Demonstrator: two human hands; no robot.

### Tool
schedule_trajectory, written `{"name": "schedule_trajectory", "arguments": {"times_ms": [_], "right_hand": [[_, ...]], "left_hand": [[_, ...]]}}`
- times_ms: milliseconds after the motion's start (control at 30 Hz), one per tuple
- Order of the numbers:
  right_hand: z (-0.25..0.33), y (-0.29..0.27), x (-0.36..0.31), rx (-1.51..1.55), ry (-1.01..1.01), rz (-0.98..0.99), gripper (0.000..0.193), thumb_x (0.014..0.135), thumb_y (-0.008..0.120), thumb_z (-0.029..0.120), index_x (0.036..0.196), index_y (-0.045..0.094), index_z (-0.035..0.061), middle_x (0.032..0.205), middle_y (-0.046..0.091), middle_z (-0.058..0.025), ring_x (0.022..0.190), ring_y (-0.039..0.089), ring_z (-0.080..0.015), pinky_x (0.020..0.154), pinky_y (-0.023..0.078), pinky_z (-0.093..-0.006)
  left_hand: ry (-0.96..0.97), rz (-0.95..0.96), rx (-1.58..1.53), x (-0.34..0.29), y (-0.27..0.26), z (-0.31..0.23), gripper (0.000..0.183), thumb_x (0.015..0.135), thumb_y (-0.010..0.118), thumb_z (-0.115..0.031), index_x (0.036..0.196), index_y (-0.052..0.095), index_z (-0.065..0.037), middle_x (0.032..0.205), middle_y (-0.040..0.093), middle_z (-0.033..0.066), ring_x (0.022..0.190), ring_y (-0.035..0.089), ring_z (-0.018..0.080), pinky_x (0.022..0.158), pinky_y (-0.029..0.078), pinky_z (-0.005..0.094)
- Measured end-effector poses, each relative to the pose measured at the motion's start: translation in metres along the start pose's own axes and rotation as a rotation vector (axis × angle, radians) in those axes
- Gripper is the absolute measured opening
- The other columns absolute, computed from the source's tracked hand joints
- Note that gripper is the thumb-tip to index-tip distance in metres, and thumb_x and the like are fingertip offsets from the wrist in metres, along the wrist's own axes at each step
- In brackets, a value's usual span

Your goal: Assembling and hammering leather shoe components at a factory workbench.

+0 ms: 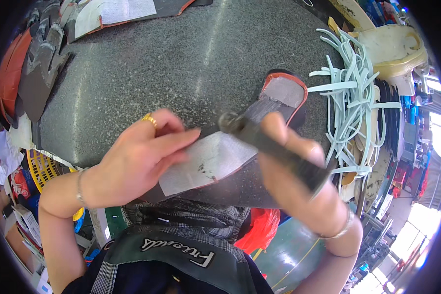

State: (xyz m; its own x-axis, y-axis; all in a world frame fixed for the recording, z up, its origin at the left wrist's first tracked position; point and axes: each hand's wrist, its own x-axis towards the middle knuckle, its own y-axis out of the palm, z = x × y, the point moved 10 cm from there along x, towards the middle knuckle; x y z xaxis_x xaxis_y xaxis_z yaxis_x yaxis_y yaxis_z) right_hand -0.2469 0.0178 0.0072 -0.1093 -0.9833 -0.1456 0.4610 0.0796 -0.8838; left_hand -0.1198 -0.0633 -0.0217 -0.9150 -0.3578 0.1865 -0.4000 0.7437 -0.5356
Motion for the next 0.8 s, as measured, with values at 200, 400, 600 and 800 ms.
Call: {"name": "schedule_trajectory", "arguments": {"times_ms": [200, 400, 600, 800], "right_hand": [[0.032, 0.010, 0.006, -0.597, -0.067, 0.074, 0.006, 0.093, 0.057, 0.002, 0.094, 0.052, 0.0040, 0.074, 0.049, -0.0093, 0.061, 0.053, -0.0242, 0.056, 0.042, -0.0372], [0.045, 0.012, 0.009, 0.030, -0.118, 0.050, 0.011, 0.089, 0.061, 0.000, 0.088, 0.051, 0.0050, 0.079, 0.051, -0.0113, 0.065, 0.051, -0.0299, 0.059, 0.041, -0.0350], [0.068, 0.021, 0.013, 0.011, -0.111, 0.141, 0.011, 0.089, 0.063, 0.002, 0.098, 0.057, 0.0033, 0.077, 0.052, -0.0125, 0.062, 0.055, -0.0290, 0.057, 0.042, -0.0361], [0.070, 0.033, 0.015, -0.096, -0.118, 0.223, 0.004, 0.090, 0.057, 0.007, 0.093, 0.055, 0.0077, 0.079, 0.058, -0.0061, 0.066, 0.059, -0.0217, 0.058, 0.043, -0.0312]], "left_hand": [[0.039, -0.034, 0.198, -0.018, 0.002, -0.008, 0.034, 0.072, 0.070, 0.005, 0.107, 0.068, 0.002, 0.091, 0.059, 0.0113, 0.073, 0.063, 0.0219, 0.061, 0.052, 0.0345], [0.035, -0.038, 0.218, -0.027, -0.010, -0.007, 0.030, 0.073, 0.072, 0.004, 0.103, 0.069, 0.000, 0.091, 0.060, 0.0107, 0.073, 0.064, 0.0243, 0.061, 0.053, 0.0345], [-0.015, -0.044, 0.036, -0.043, -0.017, 0.006, 0.030, 0.071, 0.076, 0.004, 0.100, 0.069, -0.001, 0.091, 0.062, 0.0108, 0.076, 0.065, 0.0254, 0.061, 0.053, 0.0335], [0.067, -0.048, 0.229, -0.049, -0.023, -0.010, 0.022, 0.071, 0.077, -0.003, 0.090, 0.065, -0.003, 0.086, 0.059, 0.0112, 0.074, 0.063, 0.0261, 0.062, 0.052, 0.0348]]}}
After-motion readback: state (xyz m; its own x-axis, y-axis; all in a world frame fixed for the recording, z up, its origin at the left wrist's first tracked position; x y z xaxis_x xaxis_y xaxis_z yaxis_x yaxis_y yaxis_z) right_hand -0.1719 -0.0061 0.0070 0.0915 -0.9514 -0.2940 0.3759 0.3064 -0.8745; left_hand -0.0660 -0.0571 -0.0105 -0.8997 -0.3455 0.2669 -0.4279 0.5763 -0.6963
